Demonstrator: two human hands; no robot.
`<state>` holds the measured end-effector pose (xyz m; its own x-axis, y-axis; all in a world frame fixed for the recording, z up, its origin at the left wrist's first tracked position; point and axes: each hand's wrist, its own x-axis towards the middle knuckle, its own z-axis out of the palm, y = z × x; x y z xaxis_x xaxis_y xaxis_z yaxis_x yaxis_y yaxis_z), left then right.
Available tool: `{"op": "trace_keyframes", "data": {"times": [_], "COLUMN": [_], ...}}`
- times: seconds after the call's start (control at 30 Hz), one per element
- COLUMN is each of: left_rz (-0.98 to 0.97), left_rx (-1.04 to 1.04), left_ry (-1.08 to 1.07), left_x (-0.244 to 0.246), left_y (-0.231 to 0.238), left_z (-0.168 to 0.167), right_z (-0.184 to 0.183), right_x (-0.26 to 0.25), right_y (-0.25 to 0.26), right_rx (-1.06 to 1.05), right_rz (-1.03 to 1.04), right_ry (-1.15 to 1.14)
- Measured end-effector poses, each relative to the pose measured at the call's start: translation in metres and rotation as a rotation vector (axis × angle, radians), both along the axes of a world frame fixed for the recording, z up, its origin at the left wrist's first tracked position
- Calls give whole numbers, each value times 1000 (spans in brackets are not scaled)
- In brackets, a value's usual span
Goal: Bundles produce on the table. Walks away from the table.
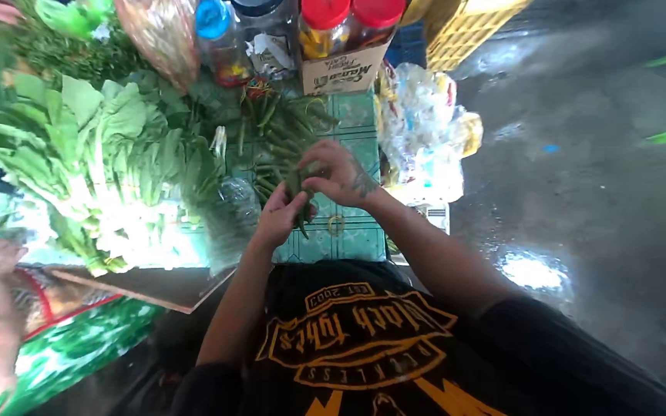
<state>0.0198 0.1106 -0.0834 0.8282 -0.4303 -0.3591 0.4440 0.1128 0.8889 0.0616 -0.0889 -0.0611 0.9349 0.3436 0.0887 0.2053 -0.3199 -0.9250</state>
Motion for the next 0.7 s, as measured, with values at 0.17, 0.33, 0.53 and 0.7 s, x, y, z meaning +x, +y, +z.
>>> {"op": "trace_keyframes", "data": {"times": [0.17,0.33,0.53,0.7], "left_rz": [-63,101,168,89], "left_rx": [86,12,-21,66], "left_ry": [-77,11,90,49], "left_x": [-10,-25,-32,-32], "left_y": [5,20,37,30], "left_z": [2,-4,-18,-26], "right_z": [-13,-94,-135,-123], "right_x": [-18,-64,-106,-92], "right_y": [-13,-44,-41,-45], "right_rx": [261,-293,-585,-282], "right_rz": [-46,-98,-68,-134], "right_ry": [257,187,98,39]}}
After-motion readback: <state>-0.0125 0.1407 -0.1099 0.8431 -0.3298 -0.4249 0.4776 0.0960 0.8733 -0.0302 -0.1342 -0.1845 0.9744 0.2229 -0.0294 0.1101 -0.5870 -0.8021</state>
